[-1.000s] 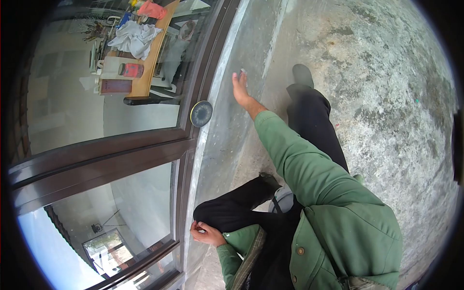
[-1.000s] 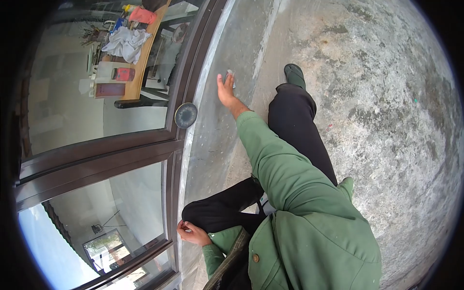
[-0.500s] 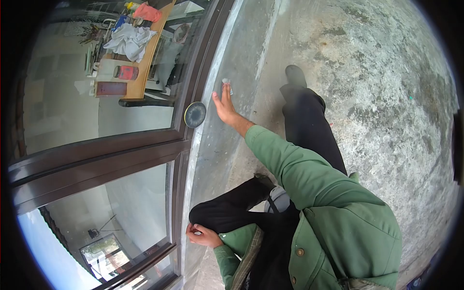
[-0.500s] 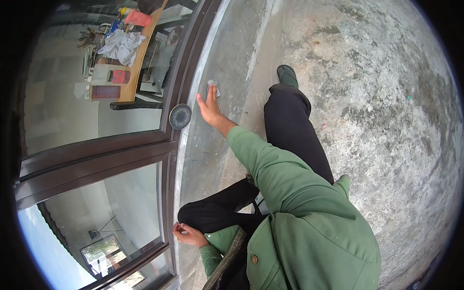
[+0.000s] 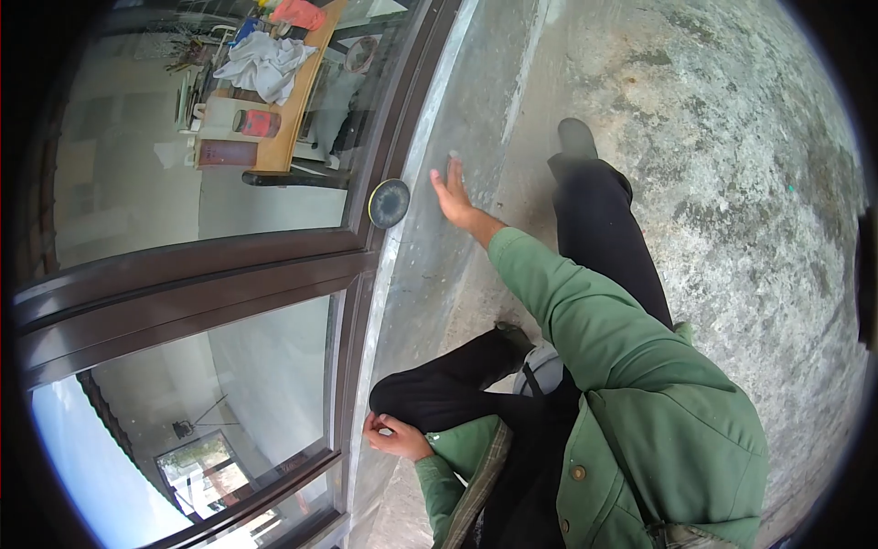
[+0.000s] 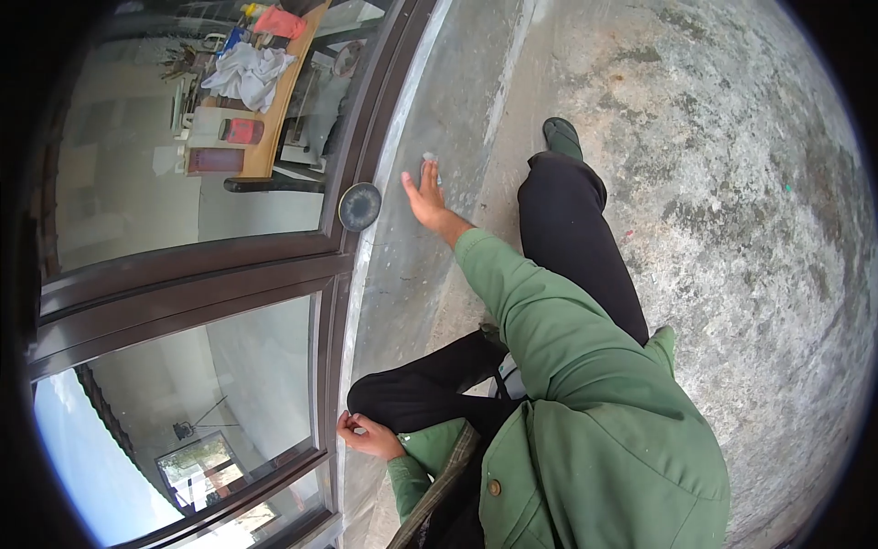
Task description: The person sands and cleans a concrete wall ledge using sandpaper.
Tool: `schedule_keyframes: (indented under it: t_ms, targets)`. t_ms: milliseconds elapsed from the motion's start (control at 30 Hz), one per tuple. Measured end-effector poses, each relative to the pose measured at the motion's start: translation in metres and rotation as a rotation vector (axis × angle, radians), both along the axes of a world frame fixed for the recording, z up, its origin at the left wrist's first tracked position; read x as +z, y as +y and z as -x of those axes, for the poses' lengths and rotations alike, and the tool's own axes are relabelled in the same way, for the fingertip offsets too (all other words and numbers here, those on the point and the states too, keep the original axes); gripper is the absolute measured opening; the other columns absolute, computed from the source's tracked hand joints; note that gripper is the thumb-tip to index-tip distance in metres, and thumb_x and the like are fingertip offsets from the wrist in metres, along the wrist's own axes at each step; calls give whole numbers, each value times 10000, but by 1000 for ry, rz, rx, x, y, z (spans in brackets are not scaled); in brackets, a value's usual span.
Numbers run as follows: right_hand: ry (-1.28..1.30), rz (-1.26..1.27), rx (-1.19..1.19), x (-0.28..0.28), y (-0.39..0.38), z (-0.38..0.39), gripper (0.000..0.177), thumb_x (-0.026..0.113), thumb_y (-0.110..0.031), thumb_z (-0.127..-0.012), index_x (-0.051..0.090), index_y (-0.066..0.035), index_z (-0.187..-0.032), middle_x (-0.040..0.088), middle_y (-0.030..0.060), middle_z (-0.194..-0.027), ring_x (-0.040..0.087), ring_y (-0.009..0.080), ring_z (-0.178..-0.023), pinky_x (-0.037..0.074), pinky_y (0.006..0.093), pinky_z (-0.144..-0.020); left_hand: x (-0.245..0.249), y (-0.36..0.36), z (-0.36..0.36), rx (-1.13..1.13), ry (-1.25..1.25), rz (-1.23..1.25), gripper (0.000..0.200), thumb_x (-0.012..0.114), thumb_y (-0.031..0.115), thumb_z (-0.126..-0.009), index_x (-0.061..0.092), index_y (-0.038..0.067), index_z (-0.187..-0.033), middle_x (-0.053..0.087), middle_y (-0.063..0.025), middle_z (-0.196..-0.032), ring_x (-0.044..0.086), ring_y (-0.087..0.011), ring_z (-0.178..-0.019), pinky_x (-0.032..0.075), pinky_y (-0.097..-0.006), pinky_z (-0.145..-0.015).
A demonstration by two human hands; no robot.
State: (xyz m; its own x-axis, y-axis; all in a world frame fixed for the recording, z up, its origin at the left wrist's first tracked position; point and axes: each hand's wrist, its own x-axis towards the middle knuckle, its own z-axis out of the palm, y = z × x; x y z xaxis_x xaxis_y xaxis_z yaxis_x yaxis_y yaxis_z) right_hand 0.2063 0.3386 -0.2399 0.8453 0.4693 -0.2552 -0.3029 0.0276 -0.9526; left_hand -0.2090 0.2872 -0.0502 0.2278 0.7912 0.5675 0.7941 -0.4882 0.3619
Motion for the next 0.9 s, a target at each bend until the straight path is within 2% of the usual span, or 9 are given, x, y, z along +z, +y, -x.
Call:
schedule_keyframes:
  t_ms: [133, 200, 367, 467, 533, 667, 733, 833, 900]
  targets:
    - [192, -176, -22, -9, 0, 4, 948, 368, -611, -955, -27, 63, -1492, -71, 268, -1568, -54, 387, -1467, 48, 459, -1190, 0, 1, 7, 11, 40, 3, 136, 540, 85, -904, 591, 15, -1009, 597, -101, -938, 498, -224, -781, 393, -376, -782]
    - [-297, -32, -84, 18, 13, 27, 966, 338, -645, -946, -33, 58, -1494, -71, 250, -1575, -72, 366, -1470, 46, 450, -1192, 0, -1, 8, 14, 18, 17, 135, 541, 86, -904, 590, 14, -1007, 598, -101, -928, 501, -225, -779, 393, -377, -778]
    - [-98, -96, -98, -9, 18, 4, 942, 344, -626, -955, -4, 62, -1495, -64, 242, -1578, -79, 353, -1472, 29, 434, -1196, 0, 0, 5, 9, 1, 47, 140, 541, 92, -904, 589, 13, -1010, 598, -100, -934, 506, -224, -802, 394, -376, -782]
    - [314, -244, -135, -25, 13, -8, 935, 350, -619, -957, -5, 57, -1497, -69, 239, -1579, -83, 352, -1471, 26, 428, -1196, 2, -2, 2, 6, 20, 44, 144, 540, 90, -905, 589, 12, -1015, 598, -102, -937, 508, -225, -802, 396, -376, -778]
    - [-69, -142, -149, 9, 13, 6, 918, 337, -610, -964, 0, 55, -1498, -73, 236, -1580, -88, 348, -1471, 24, 422, -1197, 2, 0, 6, 5, 24, 46, 145, 543, 91, -904, 590, 12, -1015, 597, -101, -935, 510, -226, -801, 398, -375, -776]
    - [-84, -128, -140, 0, 21, 13, 897, 345, -567, -981, -41, 61, -1492, -99, 240, -1576, -98, 343, -1470, 19, 417, -1197, -1, 2, 3, 8, 34, 49, 151, 550, 96, -902, 593, 9, -1018, 597, -102, -932, 513, -227, -806, 402, -375, -777]
    - [74, -94, -127, -27, 20, 4, 939, 293, -653, -951, -73, 11, -1506, -121, 190, -1588, -120, 319, -1471, 15, 442, -1195, -1, 3, -3, 6, 46, 49, 159, 555, 100, -901, 594, 7, -1025, 597, -103, -932, 514, -227, -817, 405, -377, -778]
    - [687, -291, 80, -51, -5, 7, 1004, 152, -806, -862, -121, -97, -1519, -148, 54, -1607, -147, 256, -1471, -20, 458, -1187, 1, 5, -7, 20, 120, 27, 162, 552, 91, -901, 594, 5, -1031, 596, -105, -930, 510, -226, -813, 406, -375, -773]
    - [675, -223, 110, -46, 0, 41, 1024, 159, -813, -854, -126, -86, -1517, -174, 68, -1599, -153, 262, -1471, 4, 489, -1183, -1, 8, -8, -7, 88, 63, 162, 550, 85, -899, 594, 5, -1032, 596, -106, -935, 503, -227, -805, 407, -375, -766]
